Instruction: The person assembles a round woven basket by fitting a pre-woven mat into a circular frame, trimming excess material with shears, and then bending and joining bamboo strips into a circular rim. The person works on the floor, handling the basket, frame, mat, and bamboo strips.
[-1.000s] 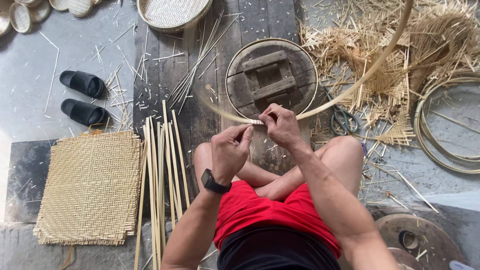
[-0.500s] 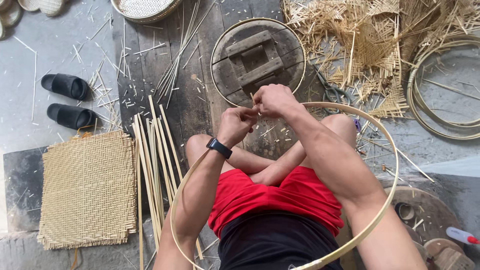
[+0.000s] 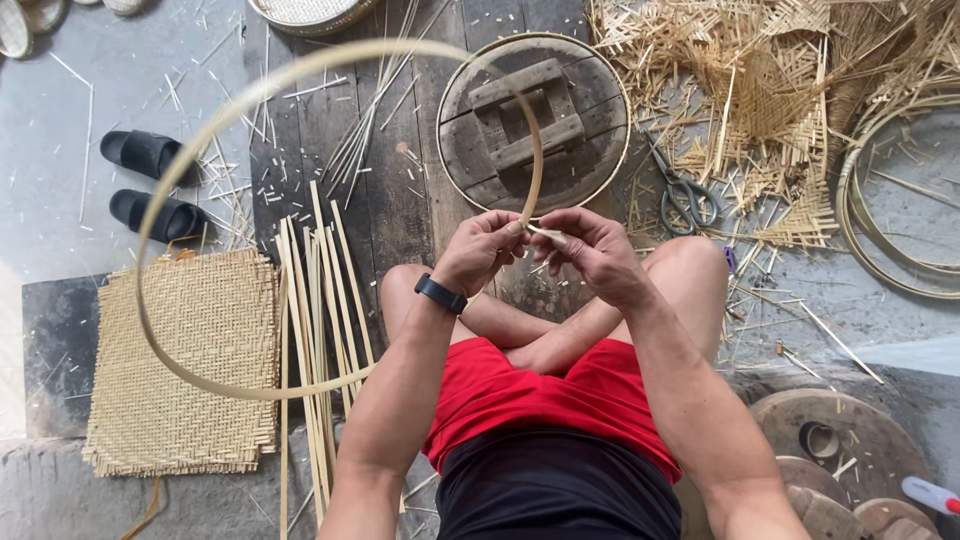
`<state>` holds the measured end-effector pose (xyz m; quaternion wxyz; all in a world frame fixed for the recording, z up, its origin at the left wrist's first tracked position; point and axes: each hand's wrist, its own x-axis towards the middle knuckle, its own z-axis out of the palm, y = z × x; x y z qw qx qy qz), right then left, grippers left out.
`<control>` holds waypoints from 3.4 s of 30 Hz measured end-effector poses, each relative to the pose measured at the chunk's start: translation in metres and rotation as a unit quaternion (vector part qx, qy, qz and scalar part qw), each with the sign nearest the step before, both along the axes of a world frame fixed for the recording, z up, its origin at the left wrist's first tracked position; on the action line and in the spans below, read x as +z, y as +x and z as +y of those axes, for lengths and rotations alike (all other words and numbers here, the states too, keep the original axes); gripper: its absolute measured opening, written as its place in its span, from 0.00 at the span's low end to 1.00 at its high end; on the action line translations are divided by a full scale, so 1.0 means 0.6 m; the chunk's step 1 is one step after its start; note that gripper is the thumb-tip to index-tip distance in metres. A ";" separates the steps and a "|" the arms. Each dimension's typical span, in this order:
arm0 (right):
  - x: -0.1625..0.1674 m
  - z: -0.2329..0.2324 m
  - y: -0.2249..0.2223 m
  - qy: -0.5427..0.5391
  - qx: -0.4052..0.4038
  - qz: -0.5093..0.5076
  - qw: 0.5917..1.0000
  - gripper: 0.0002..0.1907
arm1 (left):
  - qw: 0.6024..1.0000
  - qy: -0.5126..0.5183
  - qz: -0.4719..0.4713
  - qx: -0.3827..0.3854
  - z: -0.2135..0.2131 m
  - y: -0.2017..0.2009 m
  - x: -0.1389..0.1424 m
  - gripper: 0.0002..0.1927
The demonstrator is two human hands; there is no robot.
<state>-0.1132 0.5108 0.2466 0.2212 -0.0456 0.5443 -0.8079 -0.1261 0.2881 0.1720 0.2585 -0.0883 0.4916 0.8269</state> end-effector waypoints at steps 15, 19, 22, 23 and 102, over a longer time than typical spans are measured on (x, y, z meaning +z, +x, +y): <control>-0.030 -0.053 0.048 0.202 -0.279 0.237 0.908 0.05 | 0.979 0.173 0.061 0.084 0.092 0.031 -0.023 0.12; -0.020 -0.051 0.048 0.232 -0.269 0.260 0.898 0.04 | 0.982 0.148 0.039 0.115 0.106 0.026 -0.023 0.14; -0.012 -0.043 0.042 0.232 -0.250 0.233 0.911 0.05 | 0.983 0.129 0.030 0.127 0.108 0.021 -0.027 0.16; -0.009 -0.040 0.039 0.259 -0.225 0.220 0.913 0.05 | 0.984 0.118 0.025 0.133 0.106 0.020 -0.028 0.16; -0.043 0.253 -0.110 -0.010 -0.156 -0.066 0.986 0.22 | 0.970 0.116 -0.091 0.194 -0.188 0.056 0.048 0.24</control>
